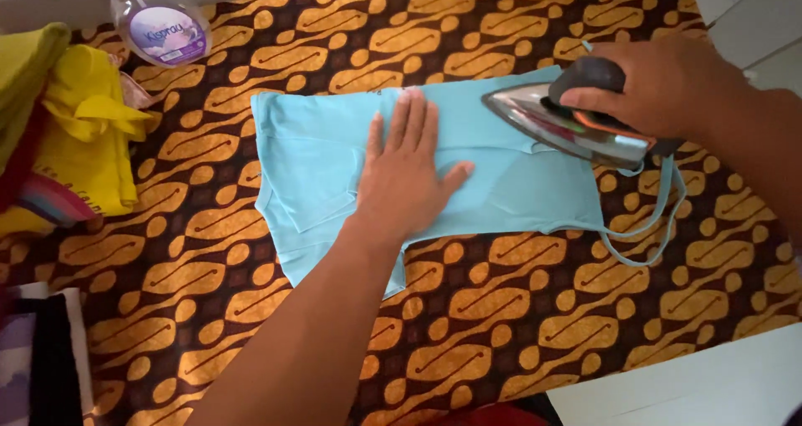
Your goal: Ironing and folding a light blue garment on an ironing board.
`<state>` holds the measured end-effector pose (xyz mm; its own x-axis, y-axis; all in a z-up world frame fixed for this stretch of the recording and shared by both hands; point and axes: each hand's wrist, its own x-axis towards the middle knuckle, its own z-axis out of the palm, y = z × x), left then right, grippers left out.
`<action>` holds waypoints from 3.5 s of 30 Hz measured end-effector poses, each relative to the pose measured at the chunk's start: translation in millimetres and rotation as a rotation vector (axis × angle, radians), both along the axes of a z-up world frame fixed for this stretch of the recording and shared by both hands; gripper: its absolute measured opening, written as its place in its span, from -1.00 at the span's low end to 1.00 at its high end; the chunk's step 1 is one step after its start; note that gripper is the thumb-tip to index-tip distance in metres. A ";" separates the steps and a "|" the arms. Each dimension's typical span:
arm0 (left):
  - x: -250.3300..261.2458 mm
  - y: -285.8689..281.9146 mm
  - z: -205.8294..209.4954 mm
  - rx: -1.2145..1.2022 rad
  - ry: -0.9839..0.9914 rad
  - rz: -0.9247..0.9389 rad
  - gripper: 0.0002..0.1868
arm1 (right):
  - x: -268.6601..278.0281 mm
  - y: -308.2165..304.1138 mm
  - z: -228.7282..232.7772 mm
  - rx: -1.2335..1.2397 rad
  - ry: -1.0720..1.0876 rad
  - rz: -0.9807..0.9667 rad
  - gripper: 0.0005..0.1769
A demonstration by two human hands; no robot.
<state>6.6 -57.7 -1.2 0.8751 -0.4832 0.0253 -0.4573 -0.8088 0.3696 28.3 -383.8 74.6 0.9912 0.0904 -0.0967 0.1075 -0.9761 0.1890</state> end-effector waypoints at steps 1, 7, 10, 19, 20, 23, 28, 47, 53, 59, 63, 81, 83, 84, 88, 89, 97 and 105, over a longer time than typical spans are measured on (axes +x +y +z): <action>-0.6 -0.3 -2.3 -0.009 -0.014 -0.005 -0.01 | -2.4 -1.6 -0.7 -0.010 -0.009 0.026 -0.32; -0.7 2.0 1.4 -0.019 -0.016 0.015 -0.01 | 11.8 19.8 13.9 0.004 -0.060 -0.066 -0.30; -8.5 4.2 10.7 0.009 0.047 0.060 0.00 | 6.2 25.4 23.7 0.035 0.029 -0.159 -0.27; -35.8 38.1 5.3 0.037 0.026 0.215 -0.10 | 24.6 7.4 13.8 0.012 0.058 -0.072 -0.21; -40.0 40.0 -1.1 0.053 -0.013 0.222 -0.12 | 25.0 6.8 7.5 0.028 0.042 -0.095 -0.24; -44.5 39.0 9.5 0.022 0.016 0.249 -0.12 | 21.3 -8.1 -9.5 -0.034 0.059 -0.020 -0.26; -44.0 36.7 6.3 0.010 -0.041 0.245 -0.12 | 16.9 -2.2 10.6 -0.080 0.084 0.016 -0.28; -45.6 39.0 3.1 0.045 -0.034 0.256 -0.11 | 15.4 19.7 25.3 -0.012 0.039 0.138 -0.28; -44.4 35.5 8.9 0.089 -0.003 0.280 -0.12 | 32.3 -0.1 7.0 0.001 0.047 0.208 -0.29; -46.0 38.1 2.8 0.067 -0.044 0.267 -0.12 | 25.7 22.6 19.8 -0.005 0.084 0.070 -0.25; -44.5 38.2 6.1 0.058 -0.017 0.273 -0.12 | 32.3 9.2 9.5 0.027 0.102 0.116 -0.24; -44.4 38.8 6.6 0.026 0.009 0.267 -0.11 | 32.0 32.4 19.7 -0.012 0.098 0.165 -0.22; -45.1 40.0 6.5 0.015 -0.012 0.258 -0.11 | 39.2 33.0 16.9 0.031 0.047 0.091 -0.24; -44.7 40.1 5.8 0.017 -0.009 0.256 -0.11 | 41.8 28.5 14.1 0.033 0.050 0.090 -0.24; -44.8 40.5 6.8 0.027 -0.010 0.261 -0.10 | 43.6 25.5 8.4 0.051 -0.015 0.080 -0.23; -45.2 40.2 8.1 0.023 -0.008 0.260 -0.10 | 41.8 28.0 8.6 0.059 -0.024 0.092 -0.25; -45.2 41.4 1.9 -0.005 -0.047 0.255 -0.10 | 14.8 80.5 26.7 -0.062 0.057 0.182 -0.27; -44.5 43.4 1.7 0.022 -0.030 0.256 -0.09 | 29.5 82.0 22.7 -0.033 0.038 0.175 -0.25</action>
